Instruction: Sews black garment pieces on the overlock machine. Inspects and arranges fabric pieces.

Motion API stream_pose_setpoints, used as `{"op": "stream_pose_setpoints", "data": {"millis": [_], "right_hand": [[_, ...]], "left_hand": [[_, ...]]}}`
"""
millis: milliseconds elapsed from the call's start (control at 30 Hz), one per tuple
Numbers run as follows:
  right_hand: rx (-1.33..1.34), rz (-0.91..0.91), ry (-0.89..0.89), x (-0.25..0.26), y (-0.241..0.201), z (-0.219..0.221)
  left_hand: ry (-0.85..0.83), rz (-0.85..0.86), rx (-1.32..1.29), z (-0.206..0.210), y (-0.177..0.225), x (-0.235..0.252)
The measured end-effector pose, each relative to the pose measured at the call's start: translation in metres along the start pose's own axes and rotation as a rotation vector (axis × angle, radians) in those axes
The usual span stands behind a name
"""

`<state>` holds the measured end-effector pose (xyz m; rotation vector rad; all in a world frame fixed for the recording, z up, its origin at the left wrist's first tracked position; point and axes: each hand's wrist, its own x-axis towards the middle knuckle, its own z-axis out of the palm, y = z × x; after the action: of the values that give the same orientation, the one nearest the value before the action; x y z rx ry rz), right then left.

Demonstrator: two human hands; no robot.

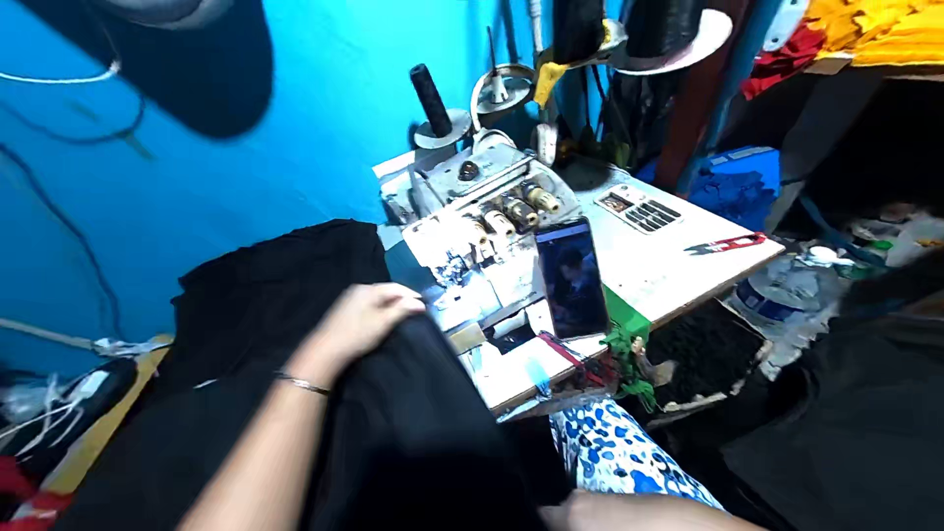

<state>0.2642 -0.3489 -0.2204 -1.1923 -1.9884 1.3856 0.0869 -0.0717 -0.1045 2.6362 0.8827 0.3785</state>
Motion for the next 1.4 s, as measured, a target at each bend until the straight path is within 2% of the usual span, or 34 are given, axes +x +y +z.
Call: {"op": "stream_pose_setpoints", "data": {"millis": [33, 67, 100, 133, 233, 267, 333, 433, 600, 833, 1133, 1300, 1400], "right_hand": [[-0.173, 0.165, -0.046, -0.001, 0.017, 0.002], [-0.263, 0.272, -0.007, 0.001, 0.025, 0.001], [-0.259, 0.299, 0.114, 0.006, 0.026, -0.007], [-0.22, 0.264, 0.277, 0.014, 0.02, -0.018], [-0.293, -0.031, 0.851, 0.051, 0.008, -0.049], [-0.319, -0.097, 0.971, 0.065, 0.006, -0.061], [-0.321, -0.133, 1.068, 0.089, 0.004, -0.082], [-0.213, -0.14, 1.091, 0.109, -0.002, -0.094], [-0.001, 0.025, 1.013, 0.106, -0.007, -0.092], [0.001, 0.055, 0.984, 0.102, -0.006, -0.101], [0.079, -0.004, 0.831, 0.103, -0.009, -0.113], [0.143, -0.065, 0.832, 0.1, -0.012, -0.113], [0.038, -0.099, 0.892, 0.089, -0.023, -0.115]], "left_hand": [[-0.058, 0.022, -0.009, 0.017, 0.003, 0.002], [-0.077, 0.032, -0.029, 0.027, 0.006, 0.002], [-0.077, 0.033, -0.036, 0.031, 0.01, 0.001], [-0.075, 0.025, -0.037, 0.031, 0.013, 0.0], [-0.076, 0.007, -0.037, 0.029, 0.015, -0.004], [-0.067, 0.012, -0.036, 0.029, 0.013, -0.005], [-0.039, 0.034, -0.033, 0.03, 0.012, -0.008], [0.018, 0.03, -0.032, 0.031, 0.017, -0.014], [0.045, -0.026, -0.054, 0.033, 0.024, -0.023], [-0.02, -0.02, -0.085, 0.032, 0.026, -0.019], [-0.057, -0.055, -0.081, 0.025, 0.033, -0.019], [-0.055, -0.018, -0.05, 0.019, 0.038, -0.02], [-0.027, 0.059, -0.053, 0.01, 0.046, -0.019]]}}
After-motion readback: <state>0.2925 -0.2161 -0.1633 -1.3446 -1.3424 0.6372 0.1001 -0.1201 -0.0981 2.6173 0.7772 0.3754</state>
